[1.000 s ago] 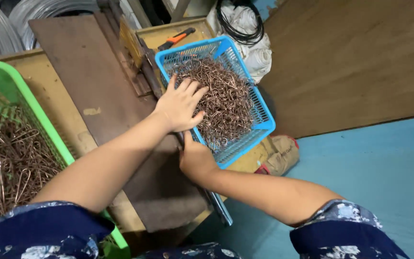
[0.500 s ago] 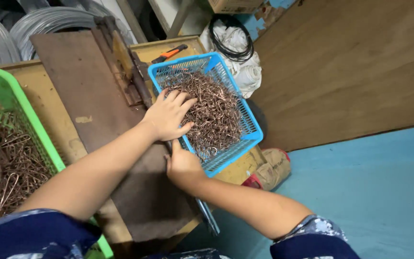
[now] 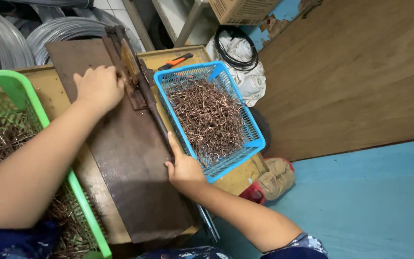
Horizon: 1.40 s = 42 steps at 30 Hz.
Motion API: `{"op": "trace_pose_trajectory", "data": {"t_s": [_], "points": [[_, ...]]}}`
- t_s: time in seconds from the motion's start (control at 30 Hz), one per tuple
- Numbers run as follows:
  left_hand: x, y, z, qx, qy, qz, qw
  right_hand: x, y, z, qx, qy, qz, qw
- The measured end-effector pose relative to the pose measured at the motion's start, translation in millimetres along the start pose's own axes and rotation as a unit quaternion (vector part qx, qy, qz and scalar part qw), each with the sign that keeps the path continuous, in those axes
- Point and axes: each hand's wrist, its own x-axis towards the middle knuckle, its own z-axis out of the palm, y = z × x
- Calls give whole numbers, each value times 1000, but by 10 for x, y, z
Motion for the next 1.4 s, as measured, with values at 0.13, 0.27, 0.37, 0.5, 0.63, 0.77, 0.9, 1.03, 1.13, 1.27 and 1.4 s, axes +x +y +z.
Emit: {"op": "trace_pose_trajectory", "data": {"t_s": [0.13, 0.27, 0.37, 0.5, 0.63, 0.77, 0.9, 1.03, 1.13, 1.27, 1.4], "points": [[167, -92, 206, 38, -13, 3, 999, -8, 7, -18, -5, 4, -4, 1000], [122, 114, -139, 23, -40, -14, 999, -37, -46, -140, 8, -30, 4, 999], [132, 196, -237, 23, -71, -26, 997, -74, -101, -318, -2, -56, 16, 998], [126, 244, -387, 23, -101, -28, 994, -186, -298, -938, -39, -92, 21, 995], [154, 240, -366, 38, -179, -15, 983, -231, -691, -1715, -84, -131, -6, 988], [8, 153, -94, 89, -248, 37, 964, -214, -976, -2225, -139, -132, -13, 981], [-345, 162, -574, 76, -271, 55, 958, -158, -1001, -2287, -174, -132, -18, 976], [-471, 314, -1204, 98, -326, -62, 938, -232, -860, -1700, -120, -150, 48, 980], [-589, 218, -1335, 92, -309, -49, 945, -169, -468, -934, -77, -117, 11, 990], [-609, 86, -1393, 132, -319, -76, 935, 27, -75, -85, -7, -52, 13, 999], [-566, -124, -1329, 228, -404, -82, 882, 142, 221, 271, 4, 29, -11, 1000]]}}
